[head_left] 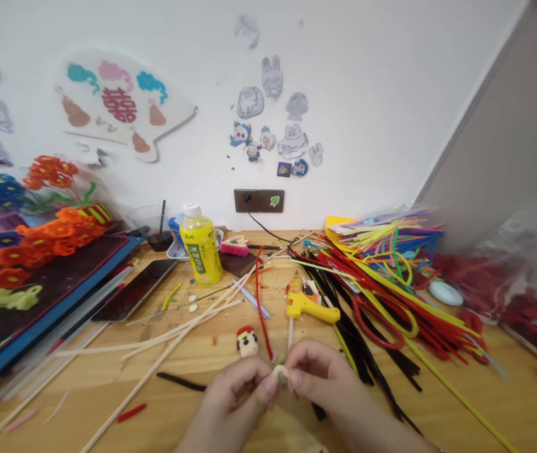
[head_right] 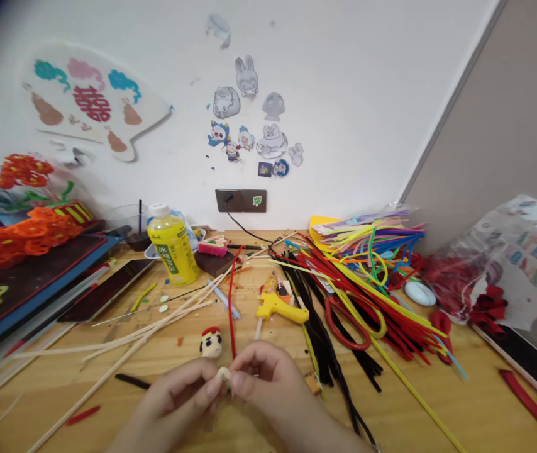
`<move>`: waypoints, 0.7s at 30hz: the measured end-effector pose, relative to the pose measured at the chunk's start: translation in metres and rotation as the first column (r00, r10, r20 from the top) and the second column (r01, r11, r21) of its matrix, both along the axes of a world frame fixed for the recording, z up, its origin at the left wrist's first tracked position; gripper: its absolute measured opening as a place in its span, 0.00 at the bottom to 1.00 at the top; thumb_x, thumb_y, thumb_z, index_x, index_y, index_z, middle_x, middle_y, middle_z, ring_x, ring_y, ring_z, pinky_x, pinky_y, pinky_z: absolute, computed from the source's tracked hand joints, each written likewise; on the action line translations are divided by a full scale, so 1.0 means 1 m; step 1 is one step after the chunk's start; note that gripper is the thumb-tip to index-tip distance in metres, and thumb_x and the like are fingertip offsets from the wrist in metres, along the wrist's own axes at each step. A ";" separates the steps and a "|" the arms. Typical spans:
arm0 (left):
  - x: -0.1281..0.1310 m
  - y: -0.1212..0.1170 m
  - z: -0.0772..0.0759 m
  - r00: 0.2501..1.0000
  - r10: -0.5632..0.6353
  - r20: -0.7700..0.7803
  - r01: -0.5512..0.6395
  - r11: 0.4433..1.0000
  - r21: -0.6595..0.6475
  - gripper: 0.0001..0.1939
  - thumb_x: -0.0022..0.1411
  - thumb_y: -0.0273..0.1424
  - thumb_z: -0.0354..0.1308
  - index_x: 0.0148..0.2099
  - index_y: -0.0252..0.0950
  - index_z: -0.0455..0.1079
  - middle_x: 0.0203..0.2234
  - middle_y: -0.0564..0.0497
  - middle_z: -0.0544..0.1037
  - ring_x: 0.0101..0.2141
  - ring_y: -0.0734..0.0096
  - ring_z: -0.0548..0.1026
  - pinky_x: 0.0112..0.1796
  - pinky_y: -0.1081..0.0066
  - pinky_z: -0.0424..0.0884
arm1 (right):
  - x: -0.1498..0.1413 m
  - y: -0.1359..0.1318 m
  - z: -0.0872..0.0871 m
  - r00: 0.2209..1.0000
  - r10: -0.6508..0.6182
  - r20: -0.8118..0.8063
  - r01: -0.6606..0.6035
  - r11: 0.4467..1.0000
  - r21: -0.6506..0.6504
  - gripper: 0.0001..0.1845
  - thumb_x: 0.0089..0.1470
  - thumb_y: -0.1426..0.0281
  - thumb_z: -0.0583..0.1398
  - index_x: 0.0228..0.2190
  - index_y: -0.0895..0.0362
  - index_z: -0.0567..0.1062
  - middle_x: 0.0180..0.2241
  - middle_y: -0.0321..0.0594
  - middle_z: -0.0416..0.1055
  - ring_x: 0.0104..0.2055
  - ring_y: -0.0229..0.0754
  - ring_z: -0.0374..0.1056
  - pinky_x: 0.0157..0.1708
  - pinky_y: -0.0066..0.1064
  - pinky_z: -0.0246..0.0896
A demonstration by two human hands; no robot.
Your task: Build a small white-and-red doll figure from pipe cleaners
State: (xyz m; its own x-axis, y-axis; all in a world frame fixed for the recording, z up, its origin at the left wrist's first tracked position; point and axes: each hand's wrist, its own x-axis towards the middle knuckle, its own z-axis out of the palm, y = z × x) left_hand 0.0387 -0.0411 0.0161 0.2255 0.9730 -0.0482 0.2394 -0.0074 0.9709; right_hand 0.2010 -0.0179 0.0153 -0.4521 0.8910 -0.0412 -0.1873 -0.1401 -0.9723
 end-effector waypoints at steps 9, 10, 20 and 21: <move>0.000 -0.006 0.007 0.995 0.003 -0.104 0.001 0.999 0.039 0.20 0.57 0.45 0.49 0.21 0.37 0.60 0.18 0.56 0.61 0.23 0.72 0.61 0.26 0.74 0.58 | -0.002 -0.003 -0.001 0.985 -0.101 0.143 0.047 0.939 0.340 0.13 0.49 0.59 0.60 0.24 0.57 0.72 0.22 0.34 0.63 0.26 0.36 0.59 0.27 0.26 0.55; 0.000 -0.006 0.008 0.995 0.004 -0.104 0.001 0.999 0.042 0.19 0.57 0.44 0.50 0.21 0.37 0.61 0.18 0.56 0.61 0.23 0.72 0.61 0.26 0.74 0.58 | -0.002 -0.004 0.000 0.977 -0.130 0.167 0.050 0.910 0.411 0.12 0.51 0.61 0.59 0.24 0.57 0.73 0.22 0.34 0.63 0.26 0.36 0.59 0.27 0.27 0.54; 0.002 -0.005 0.014 0.991 0.012 -0.131 -0.008 1.000 0.030 0.15 0.54 0.39 0.50 0.20 0.37 0.60 0.17 0.56 0.61 0.22 0.72 0.61 0.25 0.75 0.57 | -0.002 -0.009 0.004 0.913 -0.283 0.293 -0.041 0.651 0.758 0.11 0.57 0.68 0.53 0.26 0.56 0.71 0.23 0.36 0.65 0.27 0.37 0.62 0.28 0.28 0.55; 0.002 -0.005 0.014 0.990 0.010 -0.141 -0.006 1.000 0.031 0.15 0.54 0.38 0.50 0.20 0.38 0.59 0.17 0.56 0.61 0.22 0.72 0.60 0.25 0.75 0.57 | -0.002 -0.009 0.003 0.903 -0.297 0.309 -0.046 0.650 0.759 0.10 0.57 0.69 0.53 0.26 0.56 0.71 0.22 0.36 0.65 0.27 0.37 0.61 0.28 0.28 0.54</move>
